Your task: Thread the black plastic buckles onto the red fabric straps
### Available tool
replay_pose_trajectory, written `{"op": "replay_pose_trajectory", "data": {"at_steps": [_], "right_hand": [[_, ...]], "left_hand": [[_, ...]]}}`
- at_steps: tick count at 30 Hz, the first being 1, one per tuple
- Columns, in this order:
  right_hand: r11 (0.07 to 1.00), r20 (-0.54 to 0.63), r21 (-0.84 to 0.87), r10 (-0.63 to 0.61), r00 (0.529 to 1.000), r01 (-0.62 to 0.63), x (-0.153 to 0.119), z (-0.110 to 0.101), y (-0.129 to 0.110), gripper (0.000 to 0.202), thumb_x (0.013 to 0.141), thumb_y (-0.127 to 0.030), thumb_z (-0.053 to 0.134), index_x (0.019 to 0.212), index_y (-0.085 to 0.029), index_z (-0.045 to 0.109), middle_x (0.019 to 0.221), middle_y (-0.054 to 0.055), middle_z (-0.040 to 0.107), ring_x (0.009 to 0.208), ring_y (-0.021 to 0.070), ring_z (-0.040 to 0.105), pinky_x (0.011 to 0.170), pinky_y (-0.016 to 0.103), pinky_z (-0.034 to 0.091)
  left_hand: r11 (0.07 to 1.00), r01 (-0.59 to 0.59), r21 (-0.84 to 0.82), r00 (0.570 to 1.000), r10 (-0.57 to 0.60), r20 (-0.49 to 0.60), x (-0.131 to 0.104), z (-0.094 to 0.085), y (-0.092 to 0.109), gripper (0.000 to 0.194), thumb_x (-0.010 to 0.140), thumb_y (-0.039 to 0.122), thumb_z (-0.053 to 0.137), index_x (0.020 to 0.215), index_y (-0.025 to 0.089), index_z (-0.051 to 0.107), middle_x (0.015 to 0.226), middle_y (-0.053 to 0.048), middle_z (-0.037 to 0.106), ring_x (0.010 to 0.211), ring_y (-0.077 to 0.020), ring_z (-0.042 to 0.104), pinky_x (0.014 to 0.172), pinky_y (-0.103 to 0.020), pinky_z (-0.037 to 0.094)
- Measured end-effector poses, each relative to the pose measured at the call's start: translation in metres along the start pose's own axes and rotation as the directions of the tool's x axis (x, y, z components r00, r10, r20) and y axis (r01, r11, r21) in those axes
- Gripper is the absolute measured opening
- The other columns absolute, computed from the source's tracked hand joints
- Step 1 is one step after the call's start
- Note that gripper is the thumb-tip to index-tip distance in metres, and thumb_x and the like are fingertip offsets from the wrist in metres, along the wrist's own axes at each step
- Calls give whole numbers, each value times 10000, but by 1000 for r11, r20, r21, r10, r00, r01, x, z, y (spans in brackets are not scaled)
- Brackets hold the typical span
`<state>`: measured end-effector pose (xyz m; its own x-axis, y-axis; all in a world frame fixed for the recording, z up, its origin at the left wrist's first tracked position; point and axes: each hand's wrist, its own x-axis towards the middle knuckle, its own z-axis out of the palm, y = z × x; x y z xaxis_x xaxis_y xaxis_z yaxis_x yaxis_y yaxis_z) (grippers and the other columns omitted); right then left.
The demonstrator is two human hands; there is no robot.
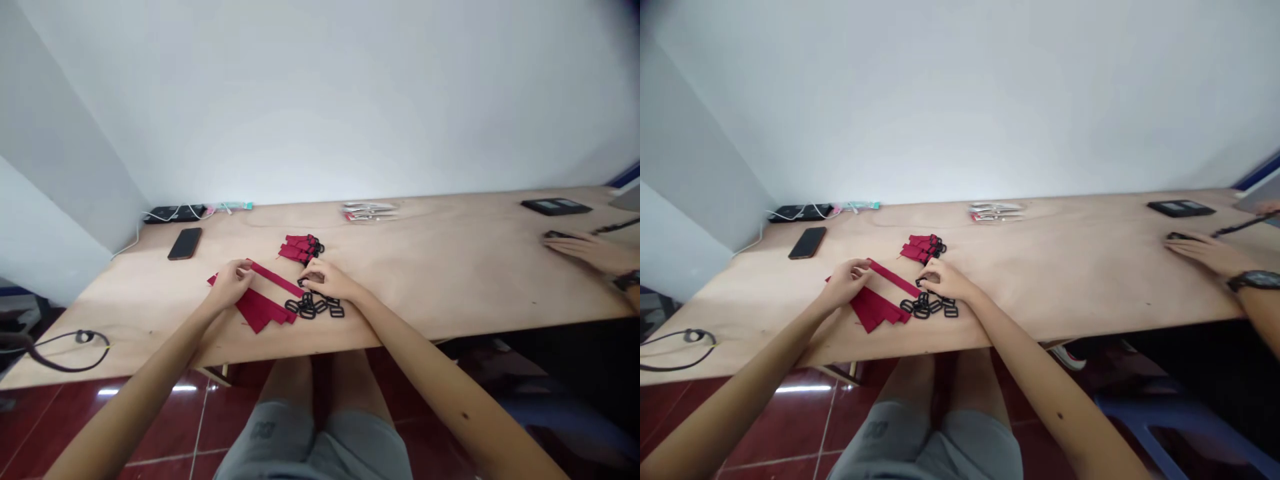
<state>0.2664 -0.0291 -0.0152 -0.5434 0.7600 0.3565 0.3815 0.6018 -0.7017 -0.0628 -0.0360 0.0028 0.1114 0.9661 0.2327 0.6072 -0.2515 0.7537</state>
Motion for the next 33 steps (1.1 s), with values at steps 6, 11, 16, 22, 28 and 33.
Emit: {"op": "replay_pose_trajectory", "data": {"at_steps": [6,11,16,22,28,33], "right_hand": [[999,8,22,35,999,-35,-2,-4,-4,194,998,-320,654,1067,-224,806,1036,85,702,940,231,679,871,380,564],[999,27,-28,46,999,-45,-7,-8,-4,198,945,-255,685,1111,-241,791,1071,77,687,937,229,660,865,375,556],[998,16,-33,57,998,-56,-9,-6,4,272,854,-142,639,1092,-234,733,1089,64,672,928,219,634,828,353,545],[985,-10,85,152,988,-151,-9,-4,3,192,860,-195,672,1051,-220,684,892,5,628,747,168,552,680,296,465],[932,-163,302,257,952,-200,-6,-1,6,211,884,-357,752,1040,-219,719,788,-1,640,676,164,560,617,302,454],[854,-226,490,317,921,-173,10,6,6,269,815,-391,836,999,-214,754,952,49,755,822,200,684,745,345,562]], "left_hand": [[950,-270,160,936,220,275,5,2,29,234,964,327,581,1088,217,747,957,-75,757,845,-257,695,781,-386,565],[773,-631,70,679,506,533,24,33,49,218,1004,333,618,1135,240,765,1181,-117,697,1164,-309,651,1040,-456,535],[756,-653,43,655,536,532,31,47,43,198,1026,286,609,1173,247,735,1241,-117,671,1224,-307,613,1097,-473,504],[824,-563,71,773,494,397,28,52,30,162,1034,336,605,1098,216,693,1143,-119,665,1163,-309,590,1041,-484,530],[875,-480,54,862,460,212,37,53,26,229,1040,283,546,1177,238,724,1131,-101,736,1166,-297,606,1066,-491,520],[885,-464,20,875,456,162,41,53,25,206,1037,299,549,1106,223,728,1082,-91,762,1105,-284,642,1038,-464,524]]}}
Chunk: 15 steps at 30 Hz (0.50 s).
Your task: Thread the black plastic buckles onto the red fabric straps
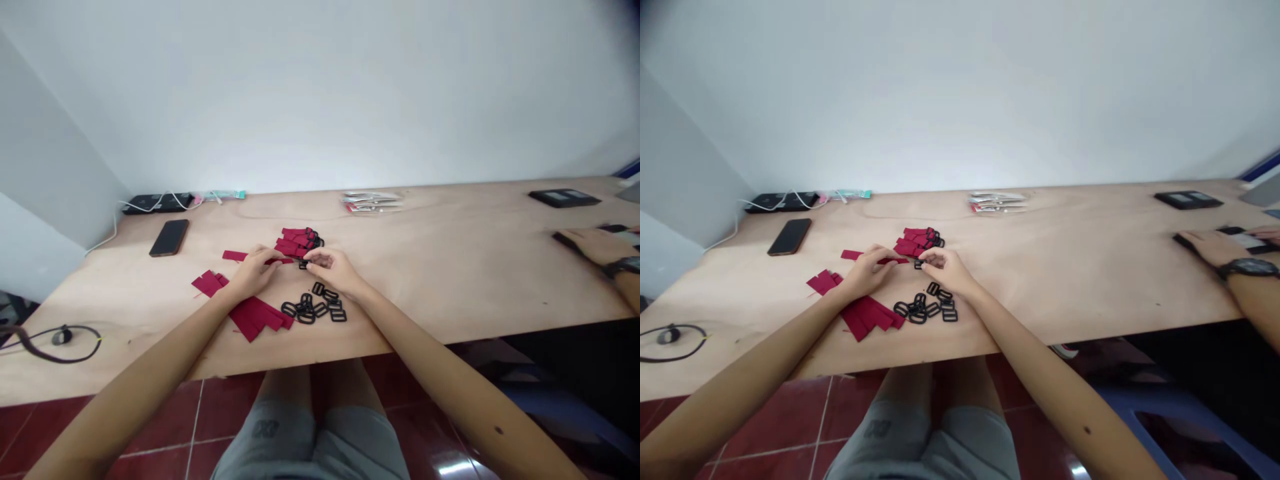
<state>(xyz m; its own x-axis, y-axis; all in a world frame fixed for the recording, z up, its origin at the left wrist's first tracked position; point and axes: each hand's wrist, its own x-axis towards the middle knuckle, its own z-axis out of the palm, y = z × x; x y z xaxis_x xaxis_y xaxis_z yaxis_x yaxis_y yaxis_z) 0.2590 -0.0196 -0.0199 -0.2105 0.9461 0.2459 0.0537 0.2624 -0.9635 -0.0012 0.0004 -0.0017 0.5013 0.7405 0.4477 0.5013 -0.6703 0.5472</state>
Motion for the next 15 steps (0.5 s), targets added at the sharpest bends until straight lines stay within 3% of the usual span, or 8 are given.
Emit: {"op": "replay_pose_trajectory", "data": {"at_steps": [3,7,15], "right_hand": [[984,-16,172,45,999,-42,9,15,-4,301,792,-398,878,1005,-220,761,864,25,730,728,170,651,679,325,560],[939,-57,341,65,996,-42,15,34,-9,345,747,-381,932,1015,-229,776,892,12,729,710,144,636,658,303,550],[895,-9,434,114,993,-98,6,39,-8,380,737,-406,957,1025,-242,771,913,11,734,738,145,668,664,304,565]], "left_hand": [[1000,21,7,999,-20,-43,-1,0,3,185,1041,325,558,1072,226,711,1069,-85,754,1104,-282,641,1016,-440,522],[1000,21,-21,996,-22,-81,-1,-1,9,146,1038,307,566,1046,220,682,1050,-77,734,1057,-262,649,975,-411,515],[998,42,-44,996,-45,-70,0,0,16,140,1049,322,543,1025,219,636,1033,-77,696,1034,-252,634,971,-403,506]]}}
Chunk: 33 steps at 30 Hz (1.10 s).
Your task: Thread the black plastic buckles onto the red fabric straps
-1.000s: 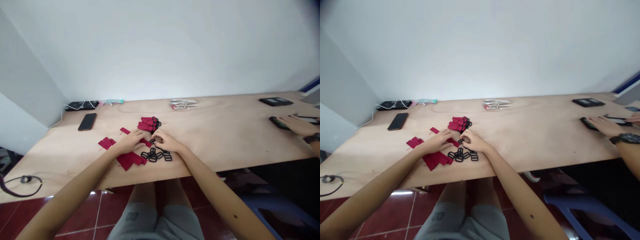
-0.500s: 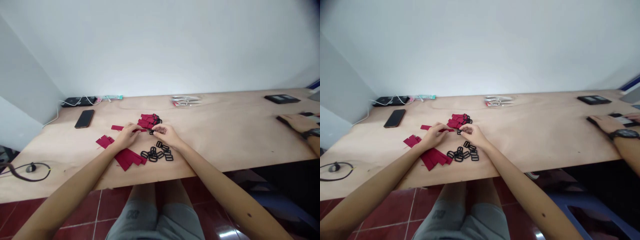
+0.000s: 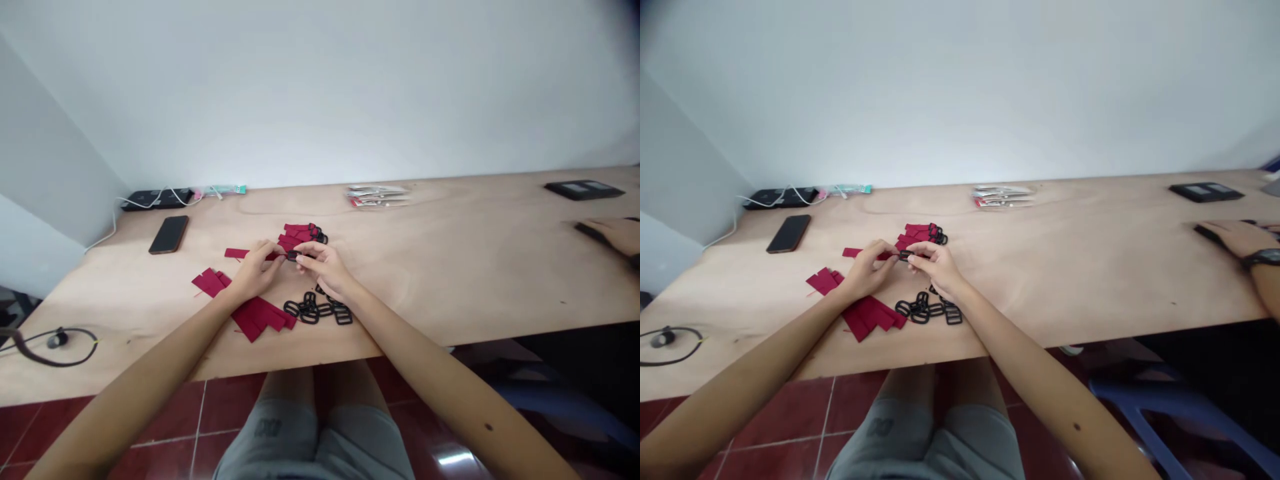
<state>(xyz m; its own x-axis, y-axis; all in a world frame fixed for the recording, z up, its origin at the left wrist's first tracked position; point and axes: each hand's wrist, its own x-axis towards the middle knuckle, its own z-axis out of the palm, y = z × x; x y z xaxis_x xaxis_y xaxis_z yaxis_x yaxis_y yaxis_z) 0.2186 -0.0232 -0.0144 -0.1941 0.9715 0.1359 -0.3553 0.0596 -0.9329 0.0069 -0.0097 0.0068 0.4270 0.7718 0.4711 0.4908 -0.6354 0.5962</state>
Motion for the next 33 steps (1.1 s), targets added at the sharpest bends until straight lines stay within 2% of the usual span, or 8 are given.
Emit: {"op": "replay_pose_trajectory", "data": {"at_steps": [6,10,16,22,24,28,33], "right_hand": [[1000,-20,23,17,1000,-16,2,3,-5,400,693,-392,987,1003,-231,791,946,19,771,737,146,691,650,289,566],[998,-26,62,16,1000,-15,2,3,-6,371,686,-335,989,983,-215,801,929,16,782,734,136,695,657,269,558],[1000,18,1,1,1000,-1,4,3,0,347,705,-331,977,985,-202,818,846,18,785,709,143,703,659,272,567],[996,-25,85,29,999,-27,4,2,-3,367,673,-332,993,967,-209,811,929,25,801,728,143,724,660,267,573],[999,-8,43,20,1000,-20,5,1,-2,371,698,-370,977,981,-201,806,906,36,800,735,159,730,657,278,576],[984,47,-168,-56,997,63,6,0,4,364,800,-465,890,999,-181,778,774,34,762,641,166,690,618,299,558],[902,58,-389,-180,982,189,4,-1,5,282,870,-457,806,900,-194,707,812,24,707,645,155,634,607,294,517]], "left_hand": [[1000,-15,15,999,15,-36,-2,2,-1,123,1051,292,542,1046,208,632,1027,-75,693,1013,-243,637,945,-392,506],[999,-14,-35,997,11,-80,-1,2,-4,109,1044,303,575,1044,209,630,1002,-59,692,959,-221,648,910,-375,516],[991,-55,-122,998,50,-49,-2,6,-2,94,1039,248,551,1045,199,632,982,-49,695,917,-195,652,879,-344,521],[981,-19,-191,998,6,-69,-2,6,1,124,1043,300,585,1013,194,641,958,-38,692,893,-181,647,863,-319,522],[976,-6,-216,998,-7,-62,-1,6,0,138,1041,313,587,1003,193,643,946,-37,690,881,-178,646,843,-312,526],[973,-1,-229,998,-12,-57,0,6,-4,120,1028,286,578,1022,190,650,966,-49,704,886,-182,659,838,-318,538],[972,-42,-230,994,17,-112,0,9,-6,92,990,248,630,1040,190,681,994,-62,734,919,-190,693,863,-333,567]]}}
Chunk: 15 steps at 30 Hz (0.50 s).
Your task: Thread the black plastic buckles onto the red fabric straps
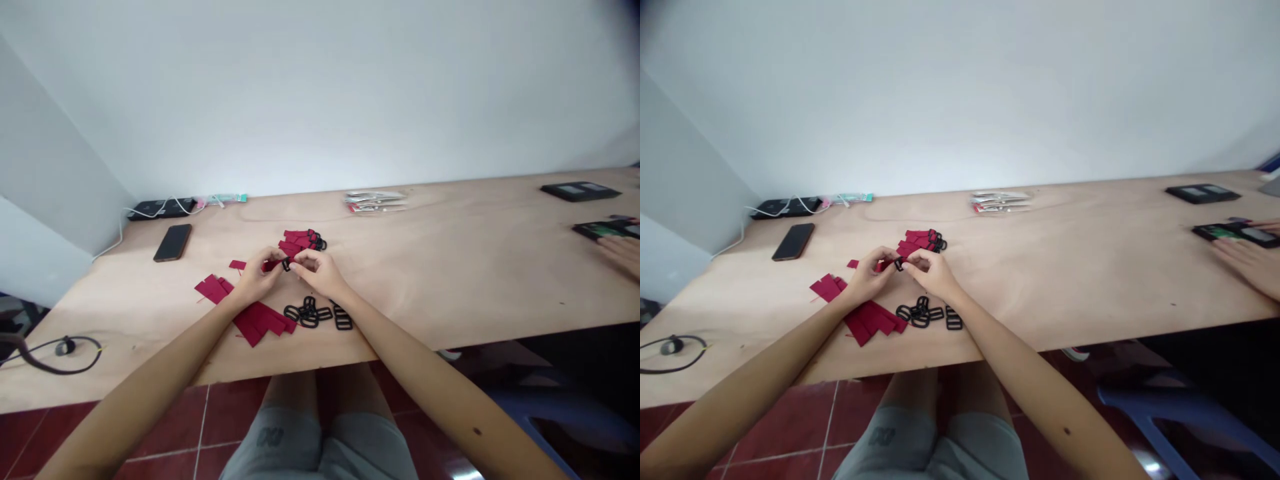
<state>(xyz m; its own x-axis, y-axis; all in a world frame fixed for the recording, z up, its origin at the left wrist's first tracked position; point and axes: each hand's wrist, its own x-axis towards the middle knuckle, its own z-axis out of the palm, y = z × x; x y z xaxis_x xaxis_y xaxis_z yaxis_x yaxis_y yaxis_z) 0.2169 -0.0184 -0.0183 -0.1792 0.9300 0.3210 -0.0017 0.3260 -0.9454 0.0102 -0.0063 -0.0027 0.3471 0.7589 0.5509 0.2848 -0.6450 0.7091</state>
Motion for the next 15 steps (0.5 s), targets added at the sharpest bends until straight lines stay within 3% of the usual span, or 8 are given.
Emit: {"op": "replay_pose_trajectory", "data": {"at_steps": [5,15], "right_hand": [[991,-49,-124,-57,997,51,-1,-3,-3,298,933,-464,723,811,-199,657,745,15,652,650,160,587,607,292,465],[999,71,-6,39,997,-38,-3,0,-9,370,914,-545,731,825,-204,619,657,-15,611,564,144,547,539,272,402]], "left_hand": [[998,-49,45,998,51,-34,-2,-1,3,211,917,239,765,1125,203,749,1054,-77,770,953,-212,717,872,-356,590],[972,-226,67,974,227,-4,0,-4,4,307,885,309,849,1166,215,772,1055,-94,803,977,-239,729,893,-404,602]]}}
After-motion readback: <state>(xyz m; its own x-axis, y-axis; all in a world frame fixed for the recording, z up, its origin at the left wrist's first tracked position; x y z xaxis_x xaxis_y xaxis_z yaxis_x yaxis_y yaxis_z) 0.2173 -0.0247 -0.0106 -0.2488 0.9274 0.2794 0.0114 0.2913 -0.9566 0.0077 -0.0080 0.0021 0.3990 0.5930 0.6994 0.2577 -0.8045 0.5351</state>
